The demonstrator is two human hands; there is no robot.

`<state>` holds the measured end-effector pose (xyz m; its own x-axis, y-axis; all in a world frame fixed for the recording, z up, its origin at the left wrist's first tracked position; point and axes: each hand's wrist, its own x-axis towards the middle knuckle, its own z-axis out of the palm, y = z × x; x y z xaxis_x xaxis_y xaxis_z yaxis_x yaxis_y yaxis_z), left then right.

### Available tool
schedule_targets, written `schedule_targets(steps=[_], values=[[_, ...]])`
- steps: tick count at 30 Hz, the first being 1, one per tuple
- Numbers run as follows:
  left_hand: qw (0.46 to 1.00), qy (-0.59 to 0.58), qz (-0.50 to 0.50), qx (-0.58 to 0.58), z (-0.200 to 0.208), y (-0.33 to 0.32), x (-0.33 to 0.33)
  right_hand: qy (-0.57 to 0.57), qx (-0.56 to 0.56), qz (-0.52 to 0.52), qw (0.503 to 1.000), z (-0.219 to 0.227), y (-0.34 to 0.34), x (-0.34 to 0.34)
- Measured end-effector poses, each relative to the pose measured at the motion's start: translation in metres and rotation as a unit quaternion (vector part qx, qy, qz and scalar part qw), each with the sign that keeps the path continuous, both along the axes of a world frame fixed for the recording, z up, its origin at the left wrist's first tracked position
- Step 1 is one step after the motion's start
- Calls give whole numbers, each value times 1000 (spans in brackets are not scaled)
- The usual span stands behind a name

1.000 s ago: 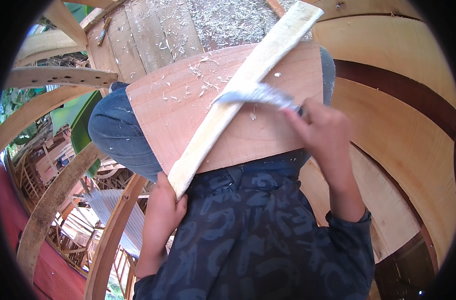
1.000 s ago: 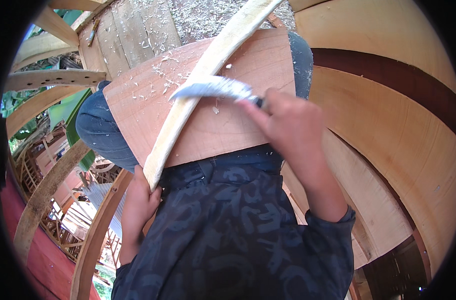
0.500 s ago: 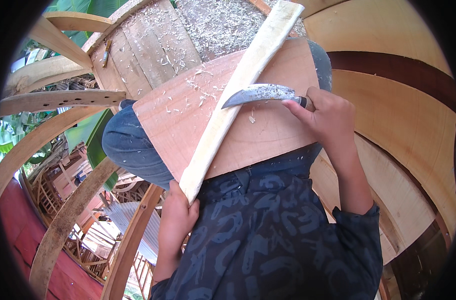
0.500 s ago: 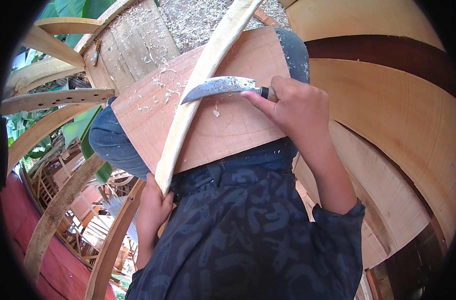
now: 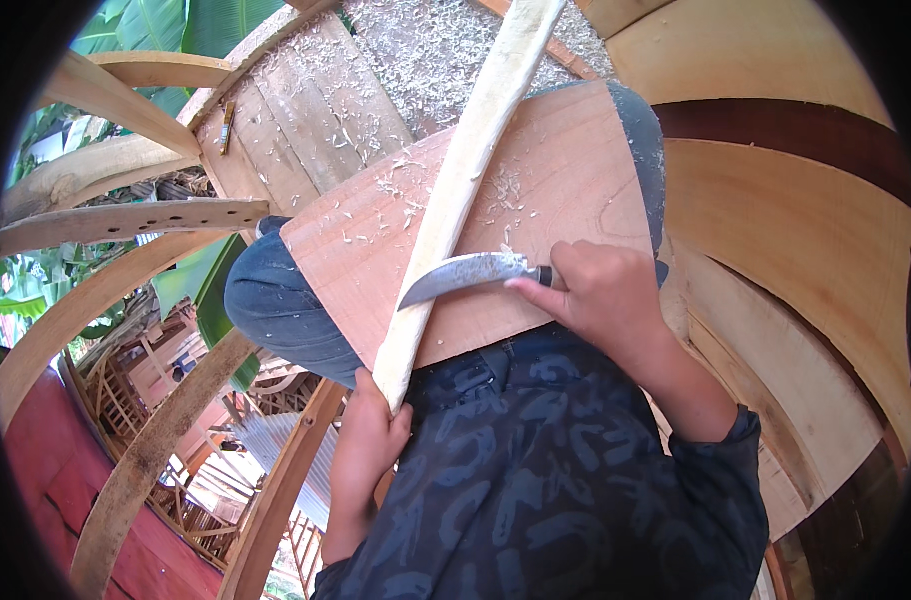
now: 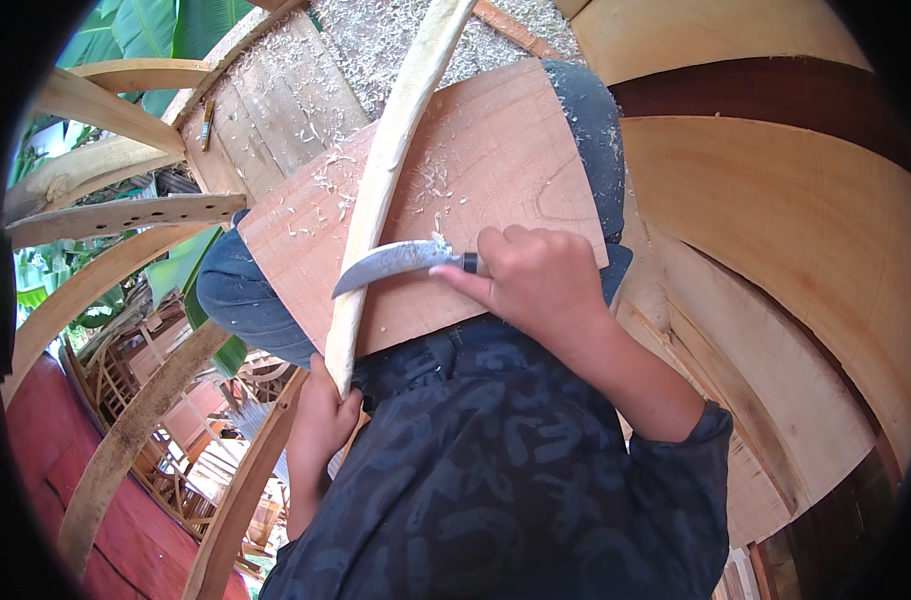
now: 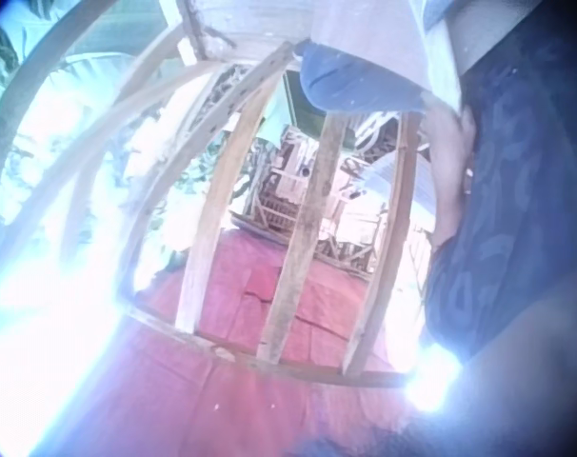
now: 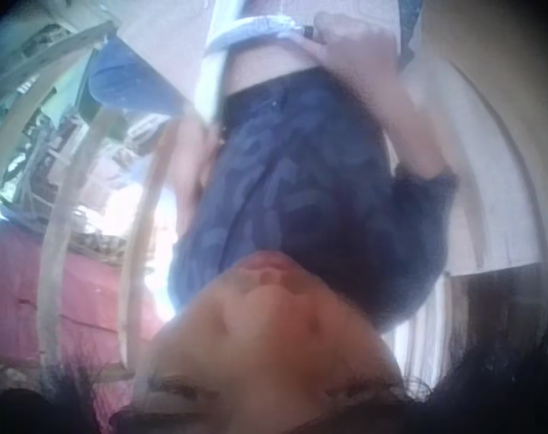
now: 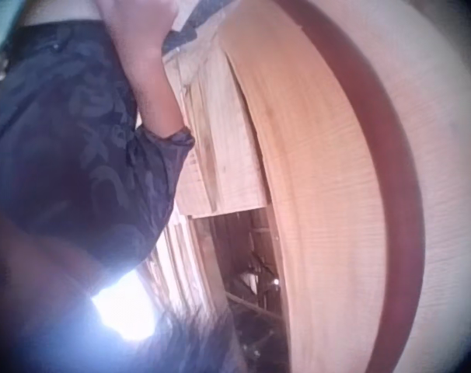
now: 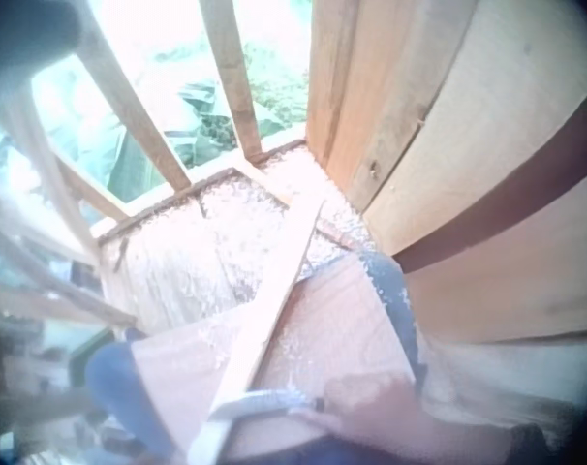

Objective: The person is sitting on a wooden floor, using a curved knife to shave and shape a long, thin piece of light-colored wood. They hold the wood against their leg and repeatedly scrape the blade along its surface to remove thin shavings, refining its shape.

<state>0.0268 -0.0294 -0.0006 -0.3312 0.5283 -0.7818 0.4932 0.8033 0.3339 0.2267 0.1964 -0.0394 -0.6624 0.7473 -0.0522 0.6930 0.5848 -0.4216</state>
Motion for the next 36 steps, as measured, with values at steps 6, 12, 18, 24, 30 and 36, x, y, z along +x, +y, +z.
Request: schedule_targets(steps=[6, 12, 18, 24, 30, 36], values=[[1000, 3, 15, -8, 2, 2, 0, -17, -10, -63, 998, 0, 24, -9], [1000, 4, 23, -18, 1, 0, 3, -49, -23, -44, 998, 13, 23, -10], [1000, 1, 9, -11, 0, -2, 3, 26, -305, 42, 951, 34, 15, -12], [1000, -5, 21, -9, 1, -1, 1, 60, -487, 1, 872, 31, 33, -9], [999, -21, 23, -19, 3, 1, -3, 84, -503, -28, 859, 25, 31, -5], [998, -32, 40, -24, 4, 1, -4, 79, -515, -13, 853, 28, 35, -6]])
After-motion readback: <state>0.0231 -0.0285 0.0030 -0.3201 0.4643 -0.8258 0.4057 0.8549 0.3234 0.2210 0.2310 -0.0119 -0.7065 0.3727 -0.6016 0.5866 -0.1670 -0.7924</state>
